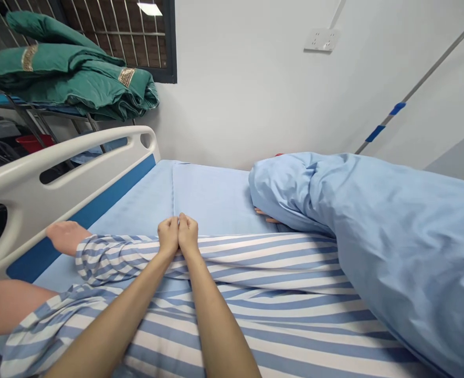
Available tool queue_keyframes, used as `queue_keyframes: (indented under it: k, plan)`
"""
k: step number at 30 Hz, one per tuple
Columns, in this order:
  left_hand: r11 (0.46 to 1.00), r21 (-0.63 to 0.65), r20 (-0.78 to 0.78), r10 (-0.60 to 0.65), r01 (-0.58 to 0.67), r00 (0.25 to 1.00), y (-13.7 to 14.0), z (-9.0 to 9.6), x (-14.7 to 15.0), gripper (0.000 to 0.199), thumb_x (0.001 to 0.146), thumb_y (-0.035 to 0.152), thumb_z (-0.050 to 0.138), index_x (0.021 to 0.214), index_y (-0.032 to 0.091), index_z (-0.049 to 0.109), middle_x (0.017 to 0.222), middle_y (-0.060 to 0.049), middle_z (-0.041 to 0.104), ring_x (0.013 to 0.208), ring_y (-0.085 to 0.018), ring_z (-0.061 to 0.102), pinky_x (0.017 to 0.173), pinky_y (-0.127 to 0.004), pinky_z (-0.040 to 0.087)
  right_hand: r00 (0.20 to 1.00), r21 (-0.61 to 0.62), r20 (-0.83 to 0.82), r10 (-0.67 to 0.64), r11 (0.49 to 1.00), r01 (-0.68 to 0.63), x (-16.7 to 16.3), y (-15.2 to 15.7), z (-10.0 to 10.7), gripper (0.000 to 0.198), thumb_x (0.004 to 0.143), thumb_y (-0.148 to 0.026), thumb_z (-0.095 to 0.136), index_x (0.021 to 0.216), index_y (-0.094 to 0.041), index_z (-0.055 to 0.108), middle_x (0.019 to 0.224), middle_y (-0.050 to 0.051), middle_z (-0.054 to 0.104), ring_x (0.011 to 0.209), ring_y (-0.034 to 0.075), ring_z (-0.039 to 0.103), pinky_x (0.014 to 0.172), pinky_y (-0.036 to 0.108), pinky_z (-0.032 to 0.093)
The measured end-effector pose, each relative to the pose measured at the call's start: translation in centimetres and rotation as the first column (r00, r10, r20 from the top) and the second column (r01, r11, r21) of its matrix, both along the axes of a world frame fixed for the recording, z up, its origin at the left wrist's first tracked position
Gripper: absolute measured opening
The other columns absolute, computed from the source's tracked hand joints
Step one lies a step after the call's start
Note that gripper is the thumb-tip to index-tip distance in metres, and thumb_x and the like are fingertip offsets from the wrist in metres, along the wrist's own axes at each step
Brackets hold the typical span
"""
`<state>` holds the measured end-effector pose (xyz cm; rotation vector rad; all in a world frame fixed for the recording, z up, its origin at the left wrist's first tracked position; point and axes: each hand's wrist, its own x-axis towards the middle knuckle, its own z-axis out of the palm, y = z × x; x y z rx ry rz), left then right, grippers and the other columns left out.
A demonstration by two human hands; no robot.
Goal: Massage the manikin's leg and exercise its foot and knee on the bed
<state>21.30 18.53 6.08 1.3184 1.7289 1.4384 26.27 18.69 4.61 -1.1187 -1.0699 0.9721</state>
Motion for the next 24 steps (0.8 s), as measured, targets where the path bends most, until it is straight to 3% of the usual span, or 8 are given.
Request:
queue_keyframes:
  k: [5, 11, 14, 17, 19, 24]
  plan:
    - [1.0, -0.017, -0.167, -0.025, 0.023, 0.986, -0.7, -1.2, -0.2, 0.032, 0.079, 0.032, 0.037, 0.05, 0.019, 0.04, 0.049, 0.003, 0.046, 0.05, -0.009, 0.036, 0.054, -0.024, 0.027, 0.999, -0.003, -0.026, -0.021, 1.0, 0.021, -0.1, -0.3, 0.1, 0.035, 0.077, -0.044, 0.045, 0.053, -0.02, 0.035, 0.049, -0.005, 0.035, 0.049, 0.009, 0.032, 0.045, 0.022, 0.031]
    - [0.998, -0.062, -0.248, -0.031, 0.016, 0.968, -0.8, -0.7, -0.2, 0.032, 0.082, 0.031, 0.035, 0.055, 0.019, 0.048, 0.058, -0.002, 0.056, 0.055, -0.011, 0.041, 0.057, -0.025, 0.027, 1.0, -0.021, -0.002, 0.003, 1.0, -0.003, 0.1, -0.2, 0.3, 0.034, 0.076, -0.044, 0.043, 0.054, -0.02, 0.035, 0.049, -0.005, 0.036, 0.049, 0.01, 0.033, 0.046, 0.023, 0.031]
    - [0.995, -0.1, -0.276, -0.031, 0.003, 0.961, -0.9, -0.5, -0.1, 0.033, 0.082, 0.032, 0.035, 0.057, 0.019, 0.052, 0.061, -0.004, 0.059, 0.057, -0.013, 0.044, 0.058, -0.026, 0.026, 0.979, -0.03, 0.203, -0.004, 0.999, 0.01, 1.0, -0.3, 1.7, 0.036, 0.077, -0.044, 0.041, 0.05, -0.021, 0.037, 0.046, -0.005, 0.036, 0.048, 0.011, 0.034, 0.047, 0.024, 0.028]
    - [0.992, -0.125, -0.315, -0.059, 0.02, 0.947, -1.0, -0.5, 0.0, 0.034, 0.082, 0.032, 0.035, 0.056, 0.019, 0.053, 0.061, -0.004, 0.059, 0.057, -0.013, 0.044, 0.057, -0.026, 0.024, 0.896, 0.084, 0.443, -0.032, 0.996, -0.006, 2.4, -0.8, 3.5, 0.04, 0.08, -0.043, 0.039, 0.047, -0.02, 0.035, 0.045, -0.005, 0.035, 0.048, 0.01, 0.032, 0.048, 0.024, 0.024]
    - [0.993, -0.119, -0.343, -0.062, 0.022, 0.937, -1.0, -0.7, 0.1, 0.034, 0.081, 0.031, 0.035, 0.055, 0.019, 0.052, 0.061, -0.004, 0.059, 0.056, -0.013, 0.043, 0.056, -0.026, 0.023, 0.865, 0.151, 0.501, -0.032, 0.987, -0.051, 3.3, -1.1, 3.8, 0.041, 0.083, -0.043, 0.036, 0.049, -0.02, 0.033, 0.045, -0.005, 0.033, 0.048, 0.01, 0.031, 0.049, 0.024, 0.023]
    - [0.995, -0.096, -0.401, -0.049, 0.012, 0.915, -0.9, -1.0, 0.4, 0.033, 0.081, 0.03, 0.036, 0.054, 0.019, 0.05, 0.057, -0.002, 0.057, 0.054, -0.012, 0.039, 0.057, -0.026, 0.022, 0.855, 0.113, 0.516, -0.044, 0.993, -0.018, 4.8, -1.4, 1.1, 0.042, 0.085, -0.043, 0.034, 0.05, -0.02, 0.033, 0.047, -0.005, 0.032, 0.048, 0.01, 0.03, 0.049, 0.024, 0.022]
